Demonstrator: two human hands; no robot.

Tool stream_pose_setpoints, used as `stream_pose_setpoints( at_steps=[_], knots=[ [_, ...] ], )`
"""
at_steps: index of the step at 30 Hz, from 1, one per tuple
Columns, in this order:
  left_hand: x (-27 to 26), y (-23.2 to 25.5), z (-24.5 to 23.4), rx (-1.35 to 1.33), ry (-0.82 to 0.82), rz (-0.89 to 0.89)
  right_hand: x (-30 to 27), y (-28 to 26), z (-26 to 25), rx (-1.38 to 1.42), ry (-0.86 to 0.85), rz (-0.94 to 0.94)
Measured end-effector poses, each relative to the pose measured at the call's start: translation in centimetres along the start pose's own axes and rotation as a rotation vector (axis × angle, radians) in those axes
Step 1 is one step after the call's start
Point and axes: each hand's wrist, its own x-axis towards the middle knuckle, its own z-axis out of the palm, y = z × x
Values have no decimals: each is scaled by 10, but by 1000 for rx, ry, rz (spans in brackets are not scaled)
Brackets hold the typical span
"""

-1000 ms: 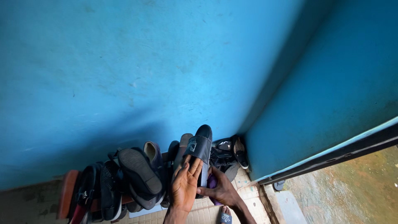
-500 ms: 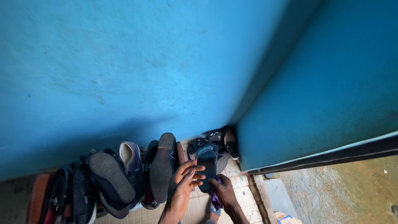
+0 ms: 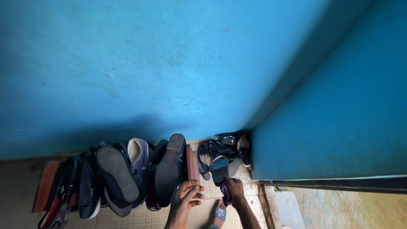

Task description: The person wipes multiple pairs of shoes on a wooden shoe rack using a purple cloth. They pick up each shoe one at a time, wipe the exterior surfaces, and place them back on the rack.

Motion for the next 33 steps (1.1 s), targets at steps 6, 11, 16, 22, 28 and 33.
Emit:
stream_pose_setpoints(
  at_steps=[6, 11, 16, 22, 28, 33],
  knots=[
    [-7, 14, -9, 15, 7, 49, 34, -40, -4, 345, 178, -308],
    [0, 12, -39, 24, 50, 176, -4, -74, -3, 185, 147, -382],
    [1, 13, -72, 370, 319, 441, -60, -70, 41, 33, -95, -418],
    [-23, 33, -94, 1014, 429, 459, -128, -67, 106, -331, -296, -594],
    [-5, 18, -105, 1110, 251, 450, -174, -69, 134, -677, -201, -600],
    [22, -4, -120, 1040, 269, 762, -191, -50, 156, -700, -68, -544]
  ],
)
